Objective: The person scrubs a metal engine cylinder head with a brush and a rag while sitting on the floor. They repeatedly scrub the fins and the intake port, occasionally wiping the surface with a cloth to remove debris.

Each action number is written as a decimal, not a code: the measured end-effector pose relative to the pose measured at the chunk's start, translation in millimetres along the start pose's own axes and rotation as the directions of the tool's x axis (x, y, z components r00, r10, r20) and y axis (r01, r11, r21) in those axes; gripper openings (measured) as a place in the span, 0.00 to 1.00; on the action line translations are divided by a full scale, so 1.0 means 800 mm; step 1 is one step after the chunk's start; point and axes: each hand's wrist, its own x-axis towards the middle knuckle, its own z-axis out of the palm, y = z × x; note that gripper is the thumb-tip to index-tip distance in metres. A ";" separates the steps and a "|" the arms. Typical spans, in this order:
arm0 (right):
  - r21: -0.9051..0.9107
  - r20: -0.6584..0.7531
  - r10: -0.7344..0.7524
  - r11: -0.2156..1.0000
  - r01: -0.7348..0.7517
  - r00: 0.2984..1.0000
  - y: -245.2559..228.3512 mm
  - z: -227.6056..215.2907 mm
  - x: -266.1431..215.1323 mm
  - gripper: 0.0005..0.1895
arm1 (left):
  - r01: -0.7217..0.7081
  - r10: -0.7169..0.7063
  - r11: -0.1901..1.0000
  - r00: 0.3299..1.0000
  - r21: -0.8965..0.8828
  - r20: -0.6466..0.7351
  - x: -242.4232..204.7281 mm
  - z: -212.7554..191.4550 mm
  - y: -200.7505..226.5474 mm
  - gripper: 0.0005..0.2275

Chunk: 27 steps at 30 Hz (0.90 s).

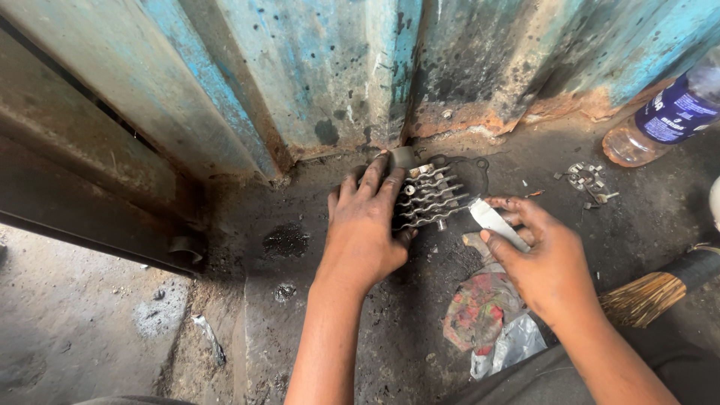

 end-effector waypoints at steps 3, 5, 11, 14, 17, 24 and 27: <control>0.024 -0.016 -0.156 0.987 0.157 0.988 0.005 -0.002 -0.002 0.18 | -0.027 0.027 0.999 0.999 -0.025 -0.022 -0.003 -0.002 0.000 0.38; -0.027 -0.034 -0.252 0.968 0.251 0.967 0.005 -0.001 -0.004 0.16 | -0.007 0.007 0.999 1.000 -0.034 0.017 -0.003 -0.005 0.002 0.39; -0.233 0.011 -0.287 0.931 0.282 0.958 -0.016 0.003 -0.015 0.16 | 0.030 -0.027 0.999 0.992 -0.023 0.123 -0.007 -0.007 0.007 0.45; -0.307 0.022 -0.308 0.903 0.299 0.951 -0.030 0.008 -0.020 0.16 | 0.010 -0.008 1.000 0.992 -0.013 0.128 -0.011 -0.009 0.007 0.46; -0.368 0.020 -0.360 0.865 0.342 0.933 -0.042 0.015 -0.022 0.15 | 0.000 0.006 0.999 0.988 -0.039 0.157 -0.012 -0.013 0.005 0.49; -0.529 0.124 -0.268 0.797 0.292 0.955 -0.074 0.024 -0.037 0.14 | 0.019 -0.011 0.999 0.979 -0.040 0.205 -0.015 -0.013 0.009 0.48; -0.590 0.161 -0.199 0.766 0.256 0.967 -0.082 0.024 -0.042 0.16 | 0.031 -0.031 1.000 0.974 0.001 0.224 -0.013 -0.012 0.012 0.52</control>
